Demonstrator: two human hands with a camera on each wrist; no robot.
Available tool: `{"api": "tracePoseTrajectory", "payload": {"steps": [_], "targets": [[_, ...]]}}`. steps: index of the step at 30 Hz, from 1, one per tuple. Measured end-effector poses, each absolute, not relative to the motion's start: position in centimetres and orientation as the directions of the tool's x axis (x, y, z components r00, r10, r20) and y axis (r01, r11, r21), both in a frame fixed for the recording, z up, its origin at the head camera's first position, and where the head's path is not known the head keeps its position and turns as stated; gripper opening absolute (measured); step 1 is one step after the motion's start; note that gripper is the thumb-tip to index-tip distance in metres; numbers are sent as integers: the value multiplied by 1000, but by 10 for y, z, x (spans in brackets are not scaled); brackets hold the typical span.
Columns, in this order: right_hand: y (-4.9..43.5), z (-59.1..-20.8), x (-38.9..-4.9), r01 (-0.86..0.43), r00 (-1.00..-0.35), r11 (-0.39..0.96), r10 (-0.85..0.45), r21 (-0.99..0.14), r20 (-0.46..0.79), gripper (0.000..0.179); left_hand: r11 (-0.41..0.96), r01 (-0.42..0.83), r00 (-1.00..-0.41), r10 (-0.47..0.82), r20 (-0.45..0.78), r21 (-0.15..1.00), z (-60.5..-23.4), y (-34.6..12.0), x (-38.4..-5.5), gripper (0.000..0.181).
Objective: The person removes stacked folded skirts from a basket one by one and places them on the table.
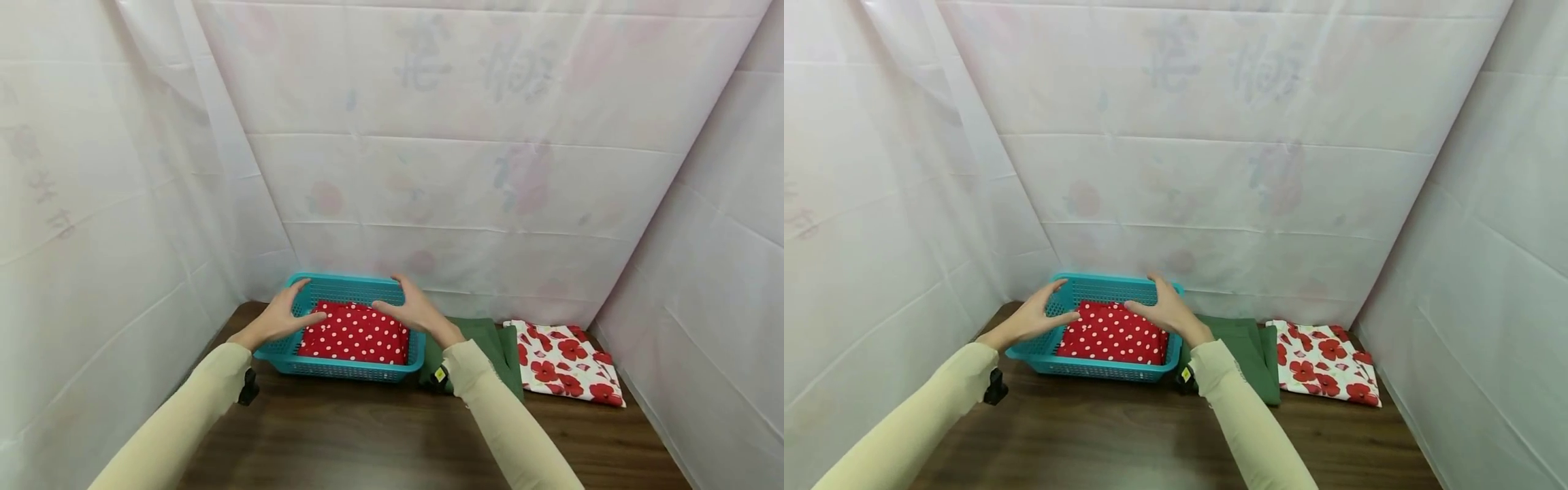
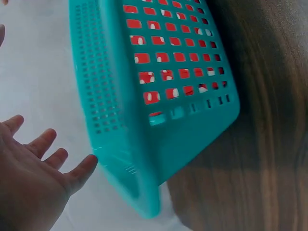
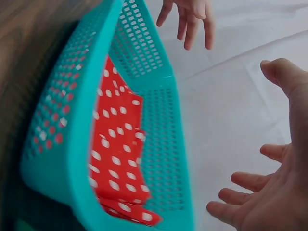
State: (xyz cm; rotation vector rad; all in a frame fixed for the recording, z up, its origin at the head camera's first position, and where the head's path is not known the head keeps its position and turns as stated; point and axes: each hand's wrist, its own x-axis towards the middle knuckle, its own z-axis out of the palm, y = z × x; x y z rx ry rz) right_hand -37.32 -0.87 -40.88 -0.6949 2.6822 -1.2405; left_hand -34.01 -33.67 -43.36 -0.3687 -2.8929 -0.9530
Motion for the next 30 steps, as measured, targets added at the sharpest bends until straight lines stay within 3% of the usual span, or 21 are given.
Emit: {"api": "tracePoseTrajectory", "payload": {"steps": [8, 15, 30], "targets": [[-22, -436, -363, -187, -940, 671, -334, -717, -68, 91, 810, 130, -984, 176, -27, 572, -451, -310, -354, 114], [-33, -447, -352, -42, -953, 737, -233, -675, -196, 94, 779, -5, -957, 177, -228, 627, -464, -301, -360, 117], [-40, -467, -350, 55, -950, 679, -190, -732, -248, 96, 799, -122, -908, 150, -392, 589, -483, -313, -358, 119]]}}
